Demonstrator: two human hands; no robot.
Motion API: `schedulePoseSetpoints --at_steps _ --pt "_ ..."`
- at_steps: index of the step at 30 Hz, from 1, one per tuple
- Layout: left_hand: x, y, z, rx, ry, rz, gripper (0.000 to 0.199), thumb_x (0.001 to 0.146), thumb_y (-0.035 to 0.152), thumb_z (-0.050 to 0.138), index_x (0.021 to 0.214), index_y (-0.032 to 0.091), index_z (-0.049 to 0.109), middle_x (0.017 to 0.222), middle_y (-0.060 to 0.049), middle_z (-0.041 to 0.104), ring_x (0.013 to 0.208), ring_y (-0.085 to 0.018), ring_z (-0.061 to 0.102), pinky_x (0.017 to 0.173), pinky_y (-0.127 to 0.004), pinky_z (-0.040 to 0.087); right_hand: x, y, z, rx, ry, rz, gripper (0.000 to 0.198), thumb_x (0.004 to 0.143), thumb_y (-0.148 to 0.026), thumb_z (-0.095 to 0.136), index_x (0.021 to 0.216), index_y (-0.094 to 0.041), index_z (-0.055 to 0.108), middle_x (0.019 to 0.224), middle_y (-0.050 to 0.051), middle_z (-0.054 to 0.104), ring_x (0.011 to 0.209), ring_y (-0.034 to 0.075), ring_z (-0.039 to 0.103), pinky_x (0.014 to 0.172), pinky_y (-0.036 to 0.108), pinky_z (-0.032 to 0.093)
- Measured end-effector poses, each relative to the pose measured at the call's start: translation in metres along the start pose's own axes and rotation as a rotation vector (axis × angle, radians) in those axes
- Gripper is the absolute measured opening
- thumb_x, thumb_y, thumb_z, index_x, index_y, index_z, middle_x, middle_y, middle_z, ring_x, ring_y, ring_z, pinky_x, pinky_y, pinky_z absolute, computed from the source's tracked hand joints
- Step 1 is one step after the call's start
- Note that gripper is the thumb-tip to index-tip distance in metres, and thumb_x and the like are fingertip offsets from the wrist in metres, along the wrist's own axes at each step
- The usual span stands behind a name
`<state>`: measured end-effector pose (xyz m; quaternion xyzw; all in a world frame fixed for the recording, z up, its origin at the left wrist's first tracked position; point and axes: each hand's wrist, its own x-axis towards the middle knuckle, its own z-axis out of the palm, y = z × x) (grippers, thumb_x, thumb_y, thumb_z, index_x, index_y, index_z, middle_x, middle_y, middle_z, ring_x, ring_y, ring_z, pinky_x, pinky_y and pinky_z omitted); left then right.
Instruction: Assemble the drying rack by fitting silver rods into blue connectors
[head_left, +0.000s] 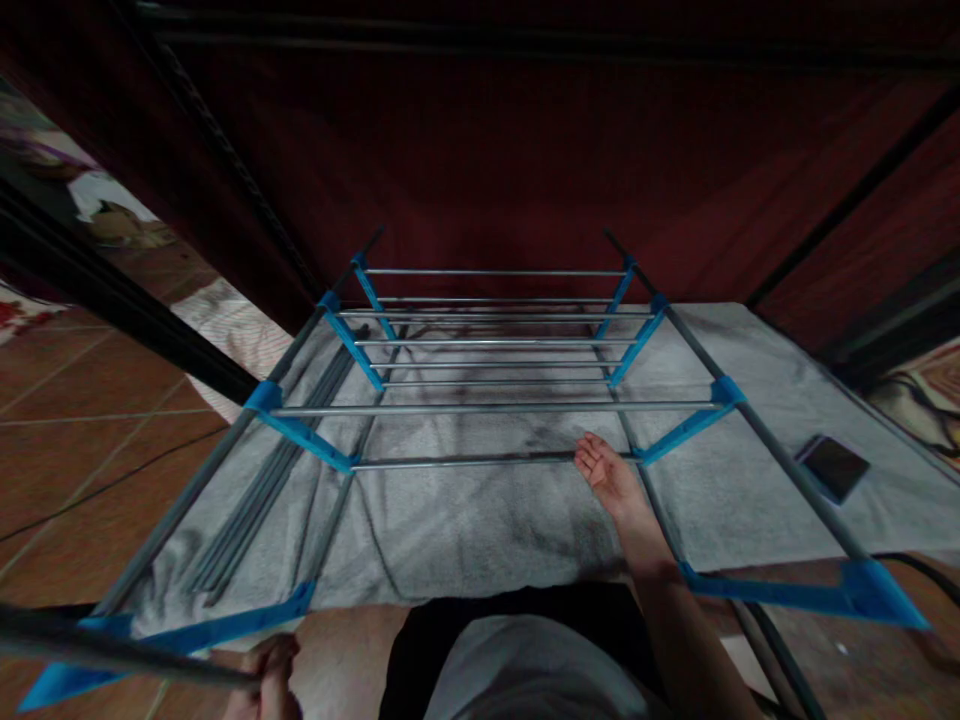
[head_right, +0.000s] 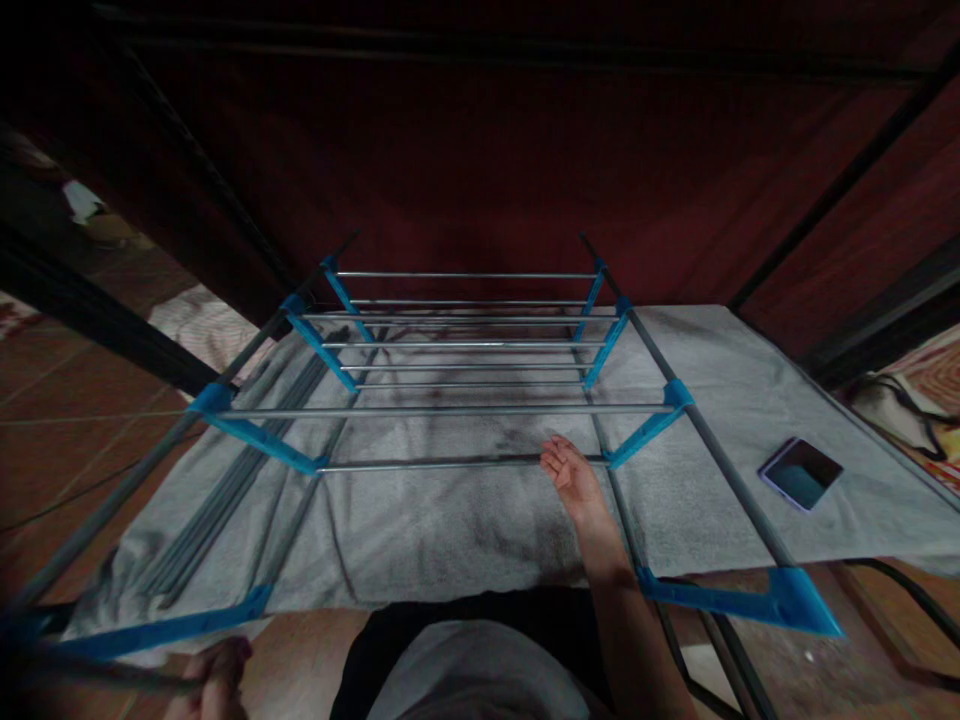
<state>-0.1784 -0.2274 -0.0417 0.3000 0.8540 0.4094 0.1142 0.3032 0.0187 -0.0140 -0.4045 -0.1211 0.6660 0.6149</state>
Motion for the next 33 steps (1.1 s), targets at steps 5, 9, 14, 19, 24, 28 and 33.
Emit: schedulePoseSetpoints --at_steps 5,9,14,19,24,28,33 --pt "0.007 -0.007 0.002 0.103 -0.061 0.074 0.044 0.071 0.06 0.053 0.08 0.02 0.069 0.061 -0.003 0.063 0.065 -0.025 0.064 0.064 -0.035 0.05 0.001 0.001 -0.001 0.004 -0.006 0.002 0.025 0.07 -0.024 0.089 0.092 -0.025 0.077 0.09 0.001 0.081 0.081 0.015 0.075 0.078 0.026 0.063" --pt "0.011 -0.011 0.001 0.215 -0.132 0.178 0.04 0.075 0.054 0.056 0.091 0.022 0.073 0.052 0.001 0.057 0.049 -0.02 0.057 0.051 -0.03 0.042 0.002 0.002 -0.003 -0.001 0.004 -0.007 0.022 0.071 -0.023 0.088 0.091 -0.025 0.077 0.09 0.001 0.081 0.079 0.016 0.075 0.076 0.028 0.063" --pt "0.015 -0.015 -0.001 0.306 -0.117 0.554 0.021 0.082 0.039 0.057 0.085 0.025 0.072 0.062 -0.002 0.068 0.048 -0.019 0.059 0.045 -0.027 0.039 0.004 0.002 -0.005 -0.016 -0.011 -0.011 0.02 0.073 -0.022 0.085 0.091 -0.025 0.077 0.09 0.001 0.081 0.077 0.017 0.075 0.075 0.029 0.064" --pt "0.021 -0.005 -0.001 0.361 -0.127 1.054 0.02 0.092 0.031 0.054 0.102 0.027 0.071 0.09 -0.002 0.079 0.068 -0.018 0.073 0.055 -0.024 0.051 0.005 0.002 -0.007 -0.01 -0.027 -0.009 0.023 0.073 -0.023 0.086 0.092 -0.024 0.075 0.089 0.001 0.08 0.077 0.016 0.075 0.077 0.028 0.064" --pt "0.023 0.023 0.007 0.468 -0.089 1.245 0.021 0.097 0.033 0.05 0.103 0.028 0.07 0.091 -0.002 0.079 0.074 -0.018 0.074 0.057 -0.025 0.053 0.007 0.004 -0.006 0.0 0.008 -0.022 0.019 0.074 -0.023 0.082 0.091 -0.024 0.075 0.09 0.002 0.08 0.079 0.016 0.073 0.076 0.027 0.063" --pt "0.023 0.046 0.017 0.463 -0.08 1.342 0.027 0.101 0.035 0.046 0.103 0.024 0.07 0.089 -0.004 0.078 0.079 -0.018 0.076 0.064 -0.025 0.056 0.006 0.004 -0.004 -0.004 -0.005 -0.035 0.017 0.074 -0.021 0.079 0.09 -0.023 0.075 0.087 0.002 0.079 0.074 0.016 0.072 0.075 0.029 0.063" --pt "0.028 0.058 0.028 0.487 -0.115 1.316 0.029 0.101 0.037 0.047 0.103 0.022 0.072 0.091 -0.004 0.079 0.079 -0.018 0.076 0.064 -0.025 0.055 -0.002 -0.001 -0.004 0.004 -0.038 -0.052 0.031 0.063 -0.008 0.075 0.088 -0.026 0.074 0.09 0.002 0.08 0.086 0.019 0.076 0.085 0.029 0.063"
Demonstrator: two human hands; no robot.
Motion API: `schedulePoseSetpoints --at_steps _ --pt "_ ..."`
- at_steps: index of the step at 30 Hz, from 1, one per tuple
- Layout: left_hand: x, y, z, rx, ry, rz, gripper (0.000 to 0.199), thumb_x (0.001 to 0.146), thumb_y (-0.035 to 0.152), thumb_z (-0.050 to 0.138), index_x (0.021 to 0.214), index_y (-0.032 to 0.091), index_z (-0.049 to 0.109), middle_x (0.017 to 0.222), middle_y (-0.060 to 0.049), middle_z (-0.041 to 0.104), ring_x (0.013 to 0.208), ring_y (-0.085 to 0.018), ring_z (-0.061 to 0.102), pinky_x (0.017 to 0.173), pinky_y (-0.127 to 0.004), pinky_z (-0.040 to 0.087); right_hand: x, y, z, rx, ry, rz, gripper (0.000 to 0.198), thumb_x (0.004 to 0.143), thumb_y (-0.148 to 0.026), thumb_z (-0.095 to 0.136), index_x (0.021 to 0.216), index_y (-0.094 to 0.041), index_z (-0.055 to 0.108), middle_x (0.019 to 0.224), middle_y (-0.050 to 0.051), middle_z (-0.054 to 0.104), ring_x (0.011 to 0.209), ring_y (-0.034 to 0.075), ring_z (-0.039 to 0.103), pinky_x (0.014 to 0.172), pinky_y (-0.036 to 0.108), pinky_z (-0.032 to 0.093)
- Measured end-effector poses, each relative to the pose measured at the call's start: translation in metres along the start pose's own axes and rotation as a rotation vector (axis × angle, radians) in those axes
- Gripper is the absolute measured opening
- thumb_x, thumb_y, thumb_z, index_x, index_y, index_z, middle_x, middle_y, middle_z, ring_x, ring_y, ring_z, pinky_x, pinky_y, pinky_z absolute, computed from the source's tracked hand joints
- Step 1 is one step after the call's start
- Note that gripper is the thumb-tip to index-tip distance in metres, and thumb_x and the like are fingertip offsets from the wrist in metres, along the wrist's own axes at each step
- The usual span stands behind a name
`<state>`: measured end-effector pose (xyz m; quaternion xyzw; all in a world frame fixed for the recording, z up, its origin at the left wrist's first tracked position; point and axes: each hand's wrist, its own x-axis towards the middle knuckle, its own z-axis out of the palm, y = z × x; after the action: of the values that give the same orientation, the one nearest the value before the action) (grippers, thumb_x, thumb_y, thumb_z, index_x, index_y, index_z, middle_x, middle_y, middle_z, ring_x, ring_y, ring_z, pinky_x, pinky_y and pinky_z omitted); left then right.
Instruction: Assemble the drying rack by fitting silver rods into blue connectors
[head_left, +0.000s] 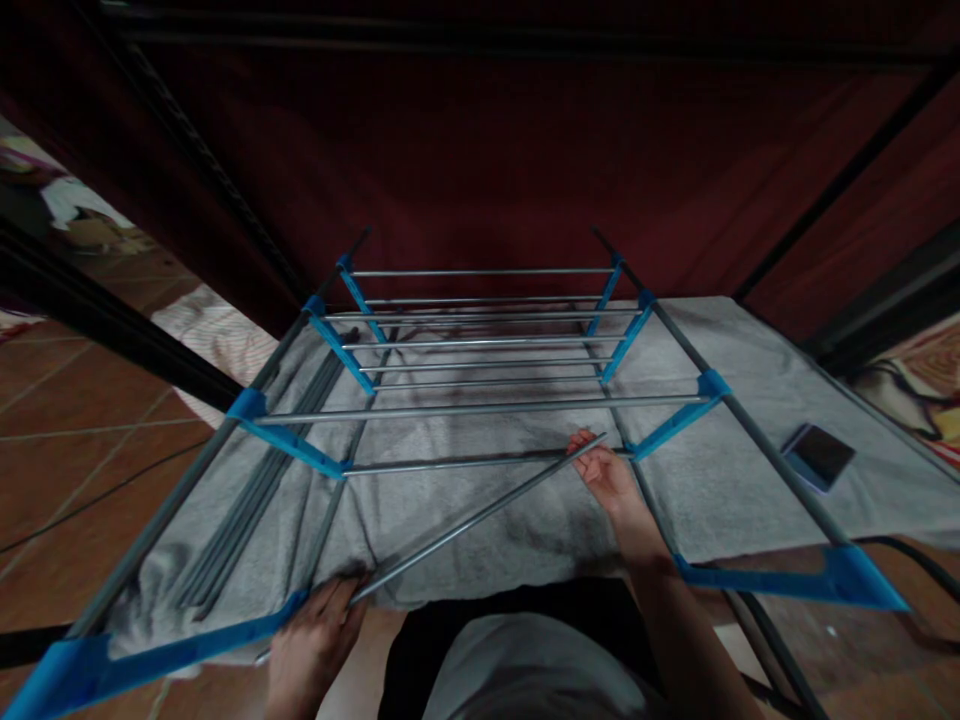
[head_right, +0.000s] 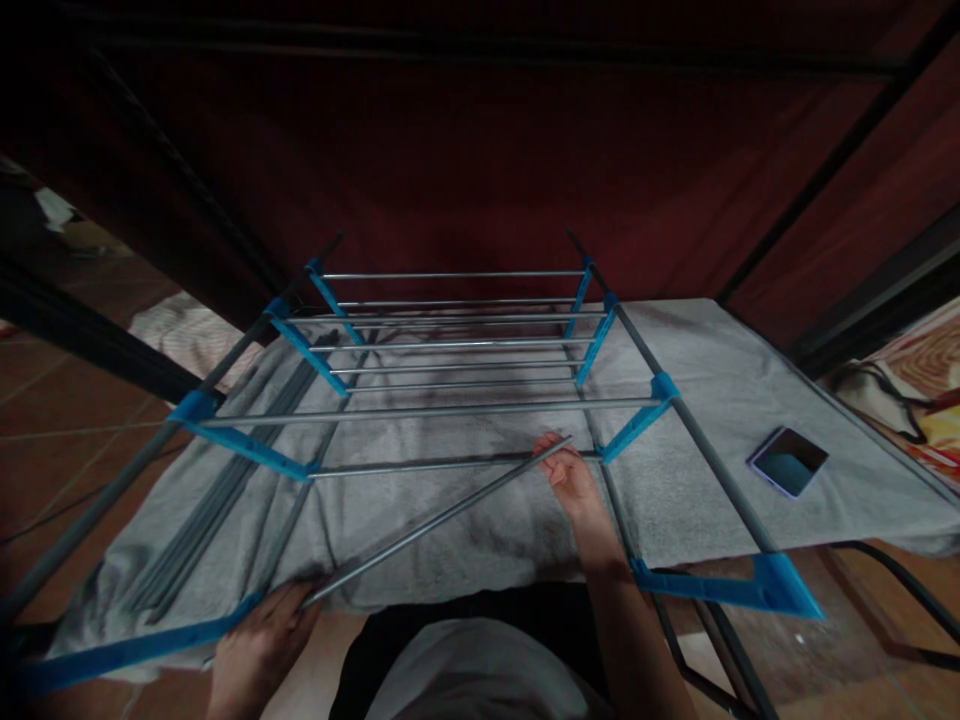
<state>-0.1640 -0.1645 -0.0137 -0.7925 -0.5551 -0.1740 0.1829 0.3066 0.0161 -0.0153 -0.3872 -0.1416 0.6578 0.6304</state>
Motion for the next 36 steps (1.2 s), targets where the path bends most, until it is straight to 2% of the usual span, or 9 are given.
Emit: schedulePoseSetpoints --at_steps 3,6,9,13,19,23,27,30,36 --pt "0.006 -0.001 0.003 0.011 -0.032 -0.038 0.03 0.102 0.036 0.047 0.103 0.022 0.073 0.091 -0.004 0.079 0.077 -0.018 0.076 0.061 -0.025 0.054 -0.005 -0.005 0.001 0.038 -0.024 0.011 0.037 0.056 -0.005 0.074 0.085 -0.027 0.073 0.097 0.002 0.08 0.097 0.022 0.077 0.091 0.032 0.062" --pt "0.014 0.0 0.004 -0.005 -0.056 -0.053 0.033 0.103 0.037 0.045 0.102 0.021 0.074 0.088 -0.004 0.078 0.074 -0.017 0.075 0.06 -0.025 0.054 -0.006 -0.009 0.001 0.04 -0.036 0.021 0.031 0.061 -0.011 0.079 0.086 -0.027 0.072 0.098 0.001 0.08 0.103 0.022 0.076 0.095 0.033 0.062" --pt "0.02 0.005 0.005 -0.038 -0.089 -0.067 0.033 0.102 0.036 0.045 0.102 0.022 0.075 0.09 -0.003 0.078 0.075 -0.016 0.074 0.061 -0.024 0.054 -0.006 -0.011 0.0 0.045 -0.039 0.025 0.024 0.068 -0.02 0.085 0.088 -0.025 0.072 0.093 0.001 0.078 0.096 0.019 0.076 0.092 0.028 0.062" --pt "0.03 0.014 0.007 -0.077 -0.116 -0.098 0.035 0.101 0.035 0.043 0.102 0.022 0.076 0.094 -0.005 0.078 0.077 -0.017 0.074 0.064 -0.026 0.055 -0.005 -0.015 -0.006 0.103 -0.029 0.012 0.022 0.073 -0.022 0.087 0.089 -0.022 0.072 0.088 0.0 0.076 0.085 0.015 0.075 0.086 0.023 0.062" --pt "0.058 0.025 0.012 -0.102 -0.158 -0.073 0.037 0.103 0.035 0.041 0.105 0.022 0.076 0.096 -0.006 0.078 0.082 -0.019 0.074 0.071 -0.028 0.056 -0.003 -0.018 -0.012 0.085 0.028 -0.034 0.02 0.074 -0.019 0.087 0.087 -0.024 0.072 0.088 0.001 0.077 0.084 0.02 0.076 0.083 0.033 0.066" --pt "0.076 0.032 0.023 -0.13 -0.182 -0.078 0.036 0.103 0.035 0.042 0.107 0.023 0.076 0.094 -0.006 0.077 0.081 -0.019 0.073 0.074 -0.03 0.056 -0.005 -0.017 -0.013 0.085 0.038 -0.015 0.017 0.074 -0.019 0.085 0.084 -0.025 0.072 0.086 0.002 0.078 0.086 0.021 0.077 0.084 0.034 0.065" --pt "0.087 0.04 0.041 -0.147 -0.204 -0.075 0.037 0.104 0.035 0.04 0.109 0.023 0.075 0.098 -0.007 0.077 0.087 -0.022 0.073 0.081 -0.035 0.055 -0.011 -0.013 -0.02 0.045 -0.019 0.042 0.016 0.076 -0.029 0.085 0.081 -0.025 0.071 0.084 0.0 0.078 0.084 0.018 0.076 0.083 0.03 0.064" --pt "0.092 0.044 0.052 -0.153 -0.221 -0.045 0.038 0.105 0.034 0.039 0.116 0.023 0.074 0.103 -0.008 0.077 0.094 -0.023 0.072 0.088 -0.037 0.055 -0.015 -0.01 -0.027 0.027 -0.059 0.069 0.018 0.076 -0.032 0.086 0.083 -0.025 0.071 0.088 0.0 0.079 0.087 0.017 0.076 0.086 0.031 0.063" --pt "0.103 0.048 0.063 -0.188 -0.231 0.047 0.039 0.105 0.032 0.041 0.131 0.021 0.068 0.111 -0.008 0.077 0.102 -0.022 0.071 0.098 -0.038 0.053 -0.018 -0.006 -0.03 0.018 -0.048 0.091 0.017 0.076 -0.03 0.085 0.081 -0.026 0.069 0.088 -0.001 0.078 0.091 0.018 0.075 0.089 0.032 0.062"
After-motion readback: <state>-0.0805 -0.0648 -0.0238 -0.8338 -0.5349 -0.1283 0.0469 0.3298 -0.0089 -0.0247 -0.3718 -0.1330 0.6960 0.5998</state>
